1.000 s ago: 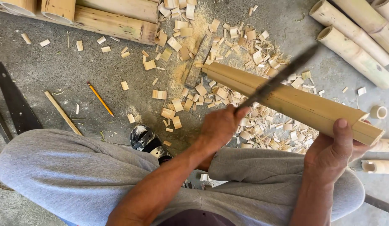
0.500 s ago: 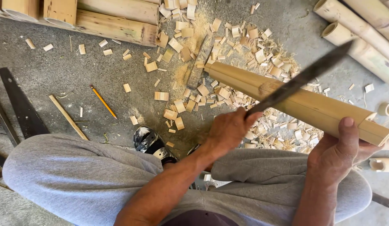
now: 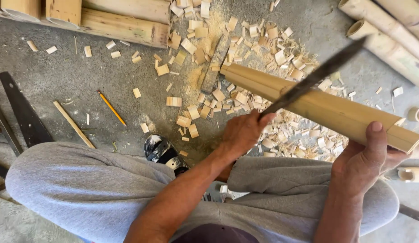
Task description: The person is using various tools to carve and shape bamboo poles.
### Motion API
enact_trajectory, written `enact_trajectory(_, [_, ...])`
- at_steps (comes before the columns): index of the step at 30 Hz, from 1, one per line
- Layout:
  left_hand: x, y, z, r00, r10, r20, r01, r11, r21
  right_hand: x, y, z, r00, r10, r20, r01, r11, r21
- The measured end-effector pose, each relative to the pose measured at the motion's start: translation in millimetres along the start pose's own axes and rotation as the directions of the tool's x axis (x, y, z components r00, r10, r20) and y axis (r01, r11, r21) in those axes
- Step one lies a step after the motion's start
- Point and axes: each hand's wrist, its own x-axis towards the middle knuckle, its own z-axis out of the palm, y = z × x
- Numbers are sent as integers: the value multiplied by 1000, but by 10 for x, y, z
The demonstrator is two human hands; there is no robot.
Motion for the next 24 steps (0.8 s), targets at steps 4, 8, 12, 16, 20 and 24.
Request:
enact_trajectory(4, [131,-356,-59,972,-233,38,236,965,-111,33,53,-123,999,11,-31,-13,999,-45])
enact_trajectory(8, [6,-88,-32,991,-124,53,128,989,-75,42,73,-114,998,35,-47,-35,999,8])
enact_trajectory(12, [45,-202,107,998,23,-59,-22,1000,13,52,54,-102,999,30,-25,-30,999,11])
enact_trajectory(16, [321,-871,40,960,-279,-1,279,960,-25,89,112,-228,996,43,-85,-44,999,-20])
enact_trajectory(20, [125,-383,-148,958,-287,-2,285,953,-101,98,92,-150,998,37,-46,-38,999,-9])
enact_trajectory(24, [-123,187,-122,991,-55,119,57,998,-13,90,60,-102,999,28,-27,-29,999,-17])
